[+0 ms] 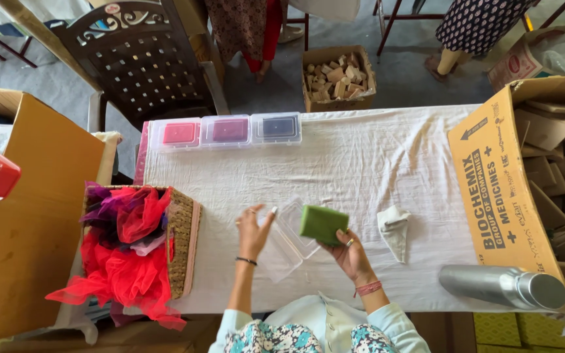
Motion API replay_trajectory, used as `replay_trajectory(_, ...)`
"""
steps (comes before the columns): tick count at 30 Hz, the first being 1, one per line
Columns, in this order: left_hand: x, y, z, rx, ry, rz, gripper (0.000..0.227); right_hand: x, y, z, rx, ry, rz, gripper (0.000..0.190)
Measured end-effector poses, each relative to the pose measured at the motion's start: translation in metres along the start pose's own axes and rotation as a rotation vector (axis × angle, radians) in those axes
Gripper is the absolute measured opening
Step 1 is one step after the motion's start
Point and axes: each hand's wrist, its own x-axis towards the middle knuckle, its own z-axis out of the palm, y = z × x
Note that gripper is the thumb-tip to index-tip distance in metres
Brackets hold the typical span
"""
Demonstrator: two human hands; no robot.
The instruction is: Pack bars of soap into small plastic containers and wrap them in paper.
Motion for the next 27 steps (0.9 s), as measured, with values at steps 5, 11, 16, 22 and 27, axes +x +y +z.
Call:
replay_trajectory(5, -0.006, 0.004, -0.038, 0.799, -0.165, -0.471, 0.058, 0.001, -0.012, -0.013, 0.121, 0.018, -0.131, 0.036)
replay_trajectory(11, -0.035, -0.068, -0.012, 0.666, -0.242, -0.501, 0.044, 0.003, -0.008, -0.026, 0.188, 0.048, -0.136, 0.031)
replay_trajectory(16, -0.043, -0.085, 0.024, 0.516, -0.165, -0.419, 0.021, -0.005, -0.019, -0.004, 0.218, -0.011, -0.133, 0.035)
replay_trajectory(22, -0.035, -0.048, 0.063, 0.224, -0.067, -0.315, 0.023, -0.004, -0.017, -0.023, 0.046, 0.023, -0.155, 0.041)
replay_trajectory(27, -0.037, -0.034, 0.081, 0.158, 0.067, -0.105, 0.017, 0.015, 0.012, -0.054, -0.543, 0.212, -0.074, 0.046)
